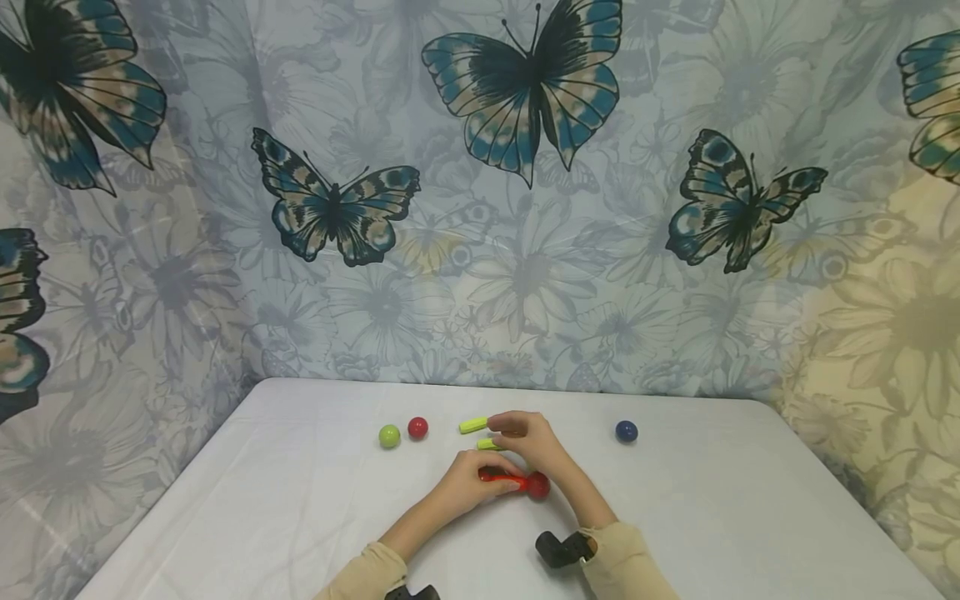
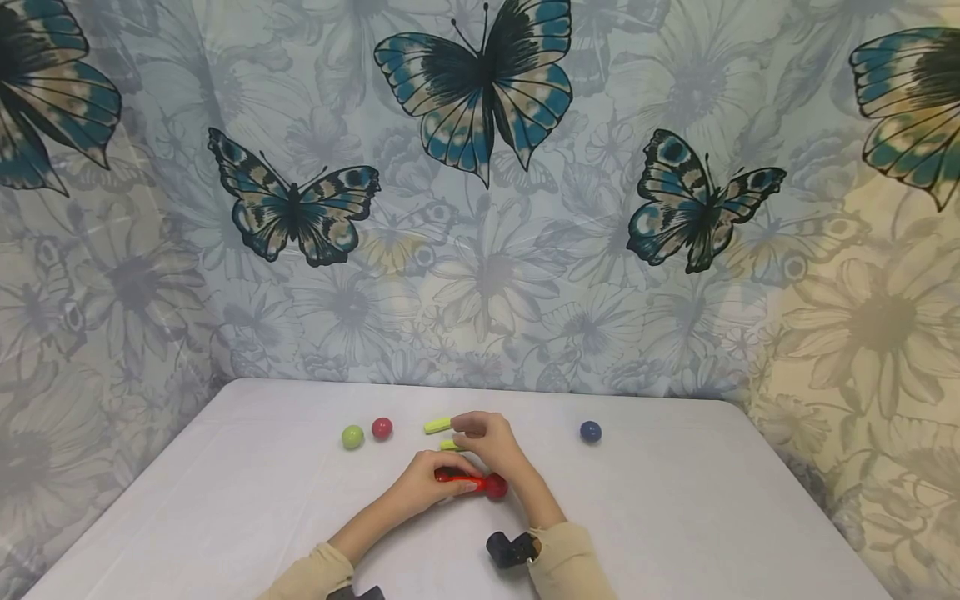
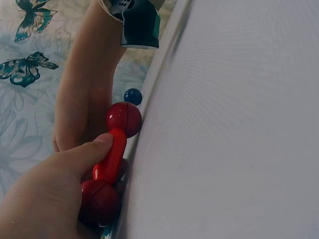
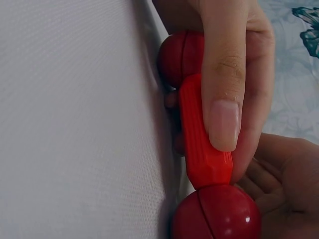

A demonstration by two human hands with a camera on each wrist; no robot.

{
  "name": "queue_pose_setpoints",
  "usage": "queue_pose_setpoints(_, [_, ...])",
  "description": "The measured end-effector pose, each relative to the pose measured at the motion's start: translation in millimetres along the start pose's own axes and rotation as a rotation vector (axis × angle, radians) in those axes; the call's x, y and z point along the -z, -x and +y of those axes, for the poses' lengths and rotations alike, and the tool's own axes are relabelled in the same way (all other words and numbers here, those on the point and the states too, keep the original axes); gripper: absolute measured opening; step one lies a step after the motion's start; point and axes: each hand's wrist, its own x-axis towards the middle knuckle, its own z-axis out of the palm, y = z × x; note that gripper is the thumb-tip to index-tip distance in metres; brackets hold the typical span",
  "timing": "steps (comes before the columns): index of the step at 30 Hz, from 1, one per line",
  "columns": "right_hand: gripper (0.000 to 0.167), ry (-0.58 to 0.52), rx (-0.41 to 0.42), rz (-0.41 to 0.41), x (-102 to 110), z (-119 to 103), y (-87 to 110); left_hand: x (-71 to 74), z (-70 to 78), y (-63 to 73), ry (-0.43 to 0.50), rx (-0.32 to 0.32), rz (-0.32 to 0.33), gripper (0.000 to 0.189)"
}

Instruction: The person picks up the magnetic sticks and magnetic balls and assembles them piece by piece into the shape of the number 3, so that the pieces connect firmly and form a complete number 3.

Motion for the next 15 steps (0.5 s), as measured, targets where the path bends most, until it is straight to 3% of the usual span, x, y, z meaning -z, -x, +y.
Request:
queue_pose_setpoints(3, [0.029,0.022,-0.022,0.004,-1.1,-1.5,-0.3,0.1,0.3,0.1,0.000,0.003,-0.004,0.015])
queue_pose_setpoints(15, [0.027,0.087,0.017,0.000,-6.0,-3.5,-1.4,0.1,0.1,0.2,-0.007,0.010,0.005,0.015])
